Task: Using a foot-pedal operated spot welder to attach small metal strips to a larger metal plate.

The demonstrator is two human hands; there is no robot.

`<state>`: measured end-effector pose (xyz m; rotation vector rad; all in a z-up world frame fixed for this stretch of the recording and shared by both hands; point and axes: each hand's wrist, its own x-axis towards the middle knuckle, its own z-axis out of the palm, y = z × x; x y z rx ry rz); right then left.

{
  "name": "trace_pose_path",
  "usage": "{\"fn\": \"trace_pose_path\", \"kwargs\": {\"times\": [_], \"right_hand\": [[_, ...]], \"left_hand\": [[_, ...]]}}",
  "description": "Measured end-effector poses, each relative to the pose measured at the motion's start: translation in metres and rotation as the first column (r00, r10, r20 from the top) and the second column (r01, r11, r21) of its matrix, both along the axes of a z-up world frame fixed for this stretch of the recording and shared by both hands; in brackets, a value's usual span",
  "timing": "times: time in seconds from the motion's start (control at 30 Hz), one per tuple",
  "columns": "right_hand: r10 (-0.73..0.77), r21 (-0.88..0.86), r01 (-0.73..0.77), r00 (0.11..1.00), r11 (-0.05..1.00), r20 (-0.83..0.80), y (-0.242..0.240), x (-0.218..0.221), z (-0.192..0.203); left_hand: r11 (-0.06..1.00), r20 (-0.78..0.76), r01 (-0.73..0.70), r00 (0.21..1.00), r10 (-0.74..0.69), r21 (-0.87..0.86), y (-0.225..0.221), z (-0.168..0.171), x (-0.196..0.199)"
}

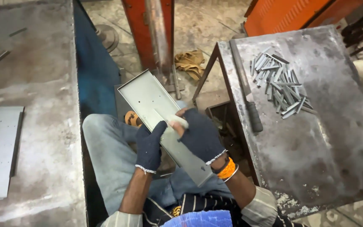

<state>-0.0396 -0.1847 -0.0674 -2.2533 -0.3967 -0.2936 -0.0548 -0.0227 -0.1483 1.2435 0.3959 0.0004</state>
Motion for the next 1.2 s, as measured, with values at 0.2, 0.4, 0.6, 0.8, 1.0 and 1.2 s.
{"fn": "trace_pose_path", "kwargs": {"times": [0.2, 0.4, 0.6, 0.8, 1.0, 1.2], "right_hand": [[-0.104, -0.128, 0.125, 0.982, 0.984, 0.156, 0.042, 0.0, -0.002], [0.096, -0.191, -0.056, 0.973, 0.98, 0.208, 0.048, -0.019, 0.009], [-0.131, -0.071, 0.153, 0.958, 0.986, 0.254, 0.037, -0.013, 0.005], [0.014, -0.197, 0.013, 0.991, 0.98, 0.137, 0.021, -0.01, 0.028], [0.11, -0.284, -0.07, 0.986, 0.956, 0.126, 0.016, -0.015, 0.04], [0.084, -0.247, -0.057, 0.991, 0.967, 0.101, 0.004, -0.014, 0.055]], "left_hand": [[0.999, 0.068, -0.032, 0.997, 0.031, 0.015, 0.0, 0.015, -0.011], [0.998, 0.06, -0.057, 0.996, 0.058, -0.017, 0.015, 0.012, -0.019], [0.996, 0.05, -0.054, 0.997, 0.057, -0.069, 0.021, 0.024, -0.027], [0.998, 0.082, -0.03, 0.996, 0.034, -0.058, 0.028, 0.037, -0.028], [0.995, 0.054, 0.005, 0.998, -0.011, 0.098, 0.028, 0.071, -0.031], [0.986, 0.147, 0.056, 0.986, -0.079, 0.154, 0.024, 0.098, -0.019]]}}
